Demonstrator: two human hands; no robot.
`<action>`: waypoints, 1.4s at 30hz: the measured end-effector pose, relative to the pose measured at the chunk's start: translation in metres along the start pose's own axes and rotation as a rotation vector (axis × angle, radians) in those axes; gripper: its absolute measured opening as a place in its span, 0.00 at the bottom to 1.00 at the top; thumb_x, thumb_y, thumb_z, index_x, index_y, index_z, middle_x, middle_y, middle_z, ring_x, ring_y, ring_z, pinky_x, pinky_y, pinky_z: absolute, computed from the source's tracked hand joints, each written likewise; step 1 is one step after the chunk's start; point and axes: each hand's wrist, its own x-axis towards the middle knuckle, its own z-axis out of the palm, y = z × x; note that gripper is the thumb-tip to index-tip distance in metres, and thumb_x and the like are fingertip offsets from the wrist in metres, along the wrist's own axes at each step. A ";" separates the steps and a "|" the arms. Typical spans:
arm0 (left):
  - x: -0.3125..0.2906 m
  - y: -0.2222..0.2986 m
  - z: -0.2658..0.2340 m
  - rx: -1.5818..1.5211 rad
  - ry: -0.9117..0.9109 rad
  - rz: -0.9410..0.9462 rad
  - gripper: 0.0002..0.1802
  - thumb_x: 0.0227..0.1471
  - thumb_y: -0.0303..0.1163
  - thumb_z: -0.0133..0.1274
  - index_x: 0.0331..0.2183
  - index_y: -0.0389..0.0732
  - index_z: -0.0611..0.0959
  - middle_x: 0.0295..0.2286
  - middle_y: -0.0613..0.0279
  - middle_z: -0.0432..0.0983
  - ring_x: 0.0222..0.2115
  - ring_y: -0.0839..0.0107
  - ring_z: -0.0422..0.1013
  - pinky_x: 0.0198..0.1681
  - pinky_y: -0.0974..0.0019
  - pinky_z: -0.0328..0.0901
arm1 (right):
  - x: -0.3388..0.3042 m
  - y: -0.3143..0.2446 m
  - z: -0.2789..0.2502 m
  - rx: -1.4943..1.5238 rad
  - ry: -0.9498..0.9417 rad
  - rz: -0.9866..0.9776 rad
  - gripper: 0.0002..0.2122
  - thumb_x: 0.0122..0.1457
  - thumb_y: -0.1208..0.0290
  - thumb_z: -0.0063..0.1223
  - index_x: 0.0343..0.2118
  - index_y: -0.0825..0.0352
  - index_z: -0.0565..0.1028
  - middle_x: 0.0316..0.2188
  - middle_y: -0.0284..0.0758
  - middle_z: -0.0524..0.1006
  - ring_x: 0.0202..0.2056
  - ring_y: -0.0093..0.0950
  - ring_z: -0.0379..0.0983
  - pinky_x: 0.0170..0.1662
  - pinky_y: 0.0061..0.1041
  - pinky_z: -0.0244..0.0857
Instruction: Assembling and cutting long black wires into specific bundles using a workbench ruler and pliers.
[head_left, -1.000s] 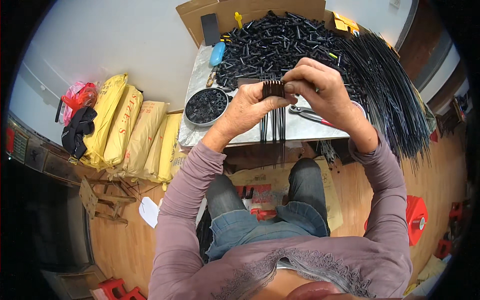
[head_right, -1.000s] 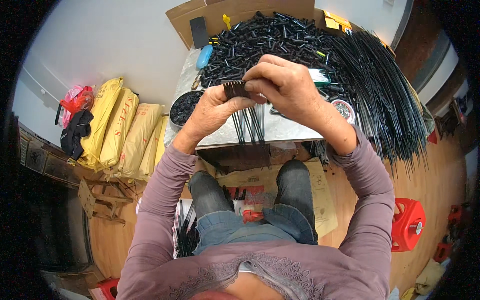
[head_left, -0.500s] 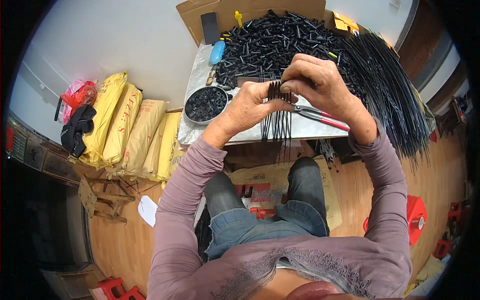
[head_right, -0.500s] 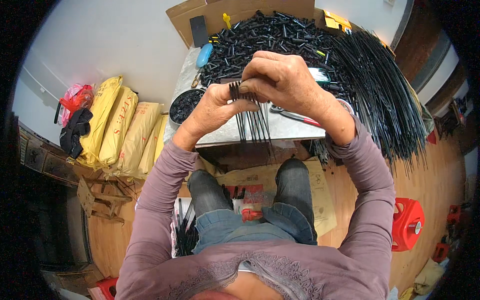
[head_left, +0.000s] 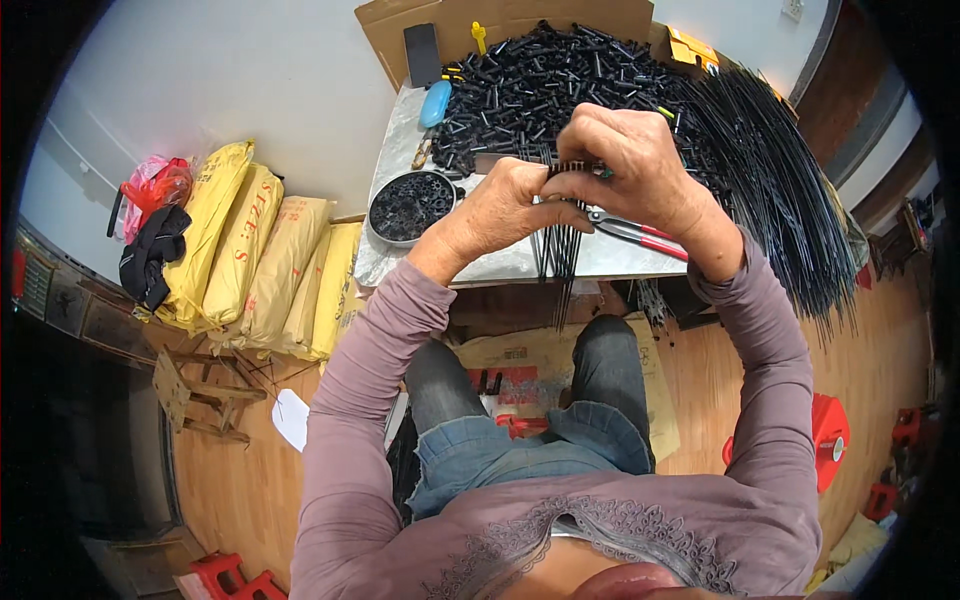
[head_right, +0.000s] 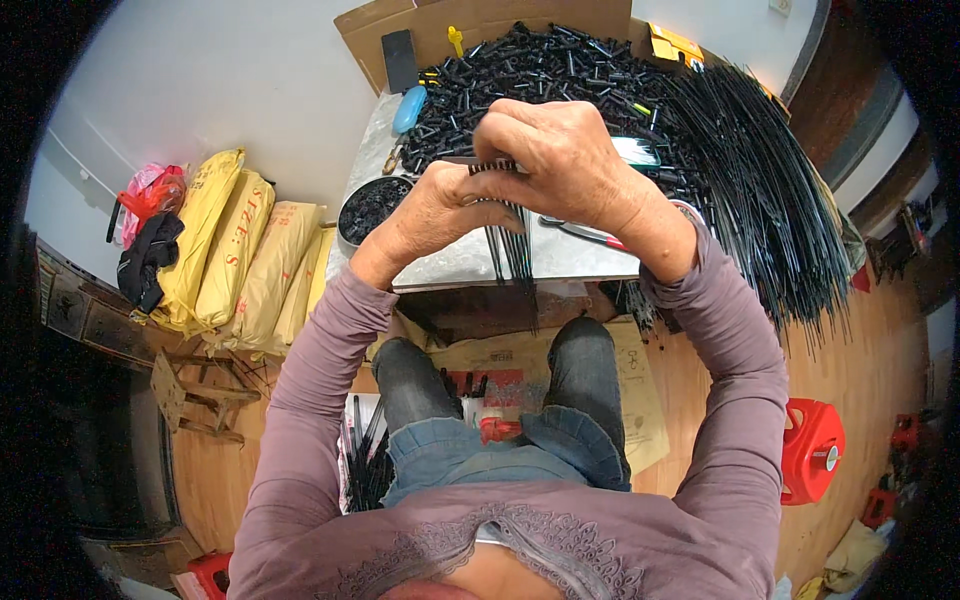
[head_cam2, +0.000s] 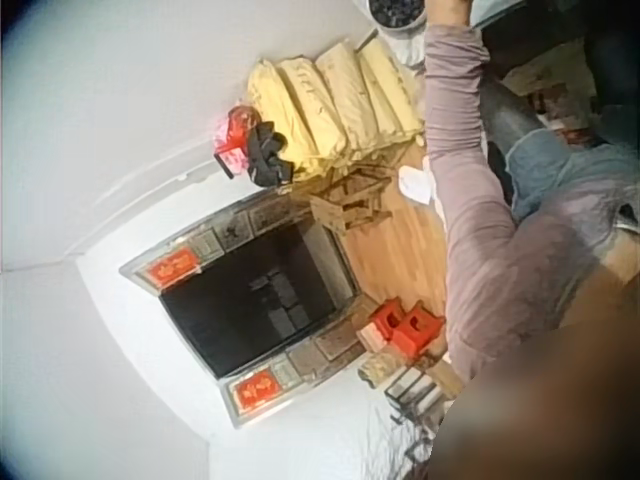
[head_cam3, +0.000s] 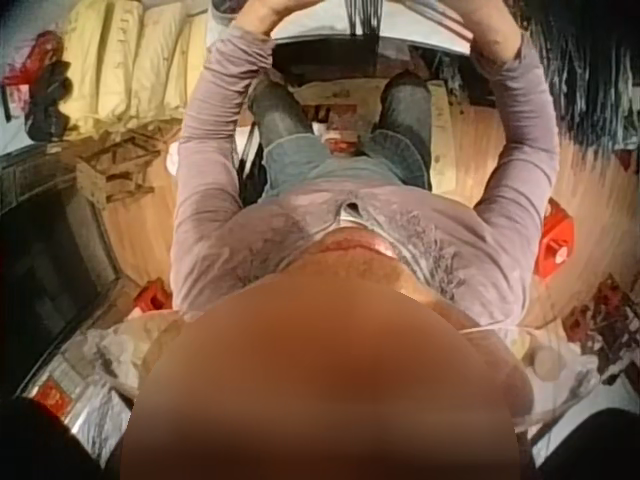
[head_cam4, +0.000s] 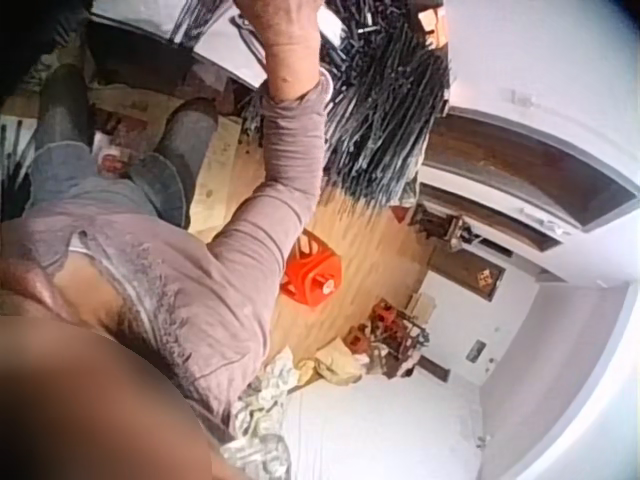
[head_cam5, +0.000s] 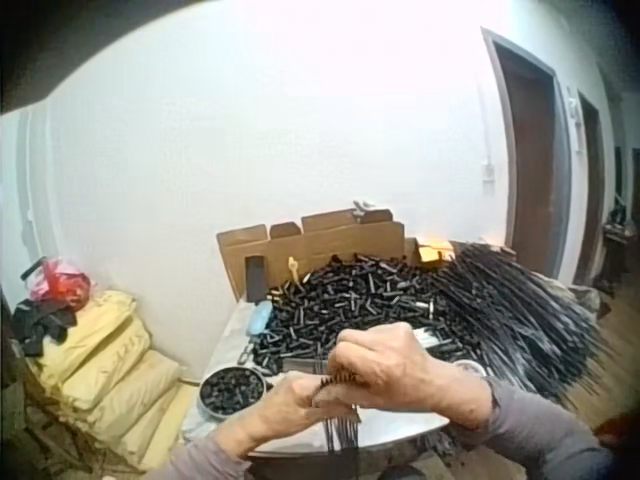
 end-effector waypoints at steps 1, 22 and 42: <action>-0.001 -0.002 0.001 0.012 0.011 -0.017 0.10 0.44 0.34 0.63 0.28 0.38 0.84 0.21 0.57 0.78 0.21 0.66 0.74 0.26 0.66 0.66 | 0.003 -0.003 0.002 0.003 0.038 0.015 0.10 0.43 0.70 0.64 0.24 0.64 0.72 0.20 0.31 0.71 0.20 0.26 0.72 0.21 0.24 0.64; -0.078 -0.067 0.080 0.503 -0.064 -0.092 0.54 0.36 0.57 0.63 0.54 0.27 0.64 0.57 0.37 0.54 0.61 0.46 0.47 0.63 0.53 0.47 | -0.032 0.129 -0.003 0.131 -0.177 0.924 0.12 0.58 0.61 0.53 0.37 0.66 0.79 0.26 0.31 0.78 0.26 0.19 0.73 0.28 0.18 0.65; -0.083 -0.062 0.071 0.604 -0.094 -0.211 0.44 0.40 0.36 0.59 0.58 0.35 0.61 0.61 0.46 0.49 0.62 0.46 0.45 0.63 0.47 0.45 | -0.095 0.175 0.042 -0.402 -0.434 0.791 0.08 0.53 0.65 0.54 0.32 0.63 0.79 0.27 0.35 0.79 0.31 0.33 0.76 0.34 0.29 0.67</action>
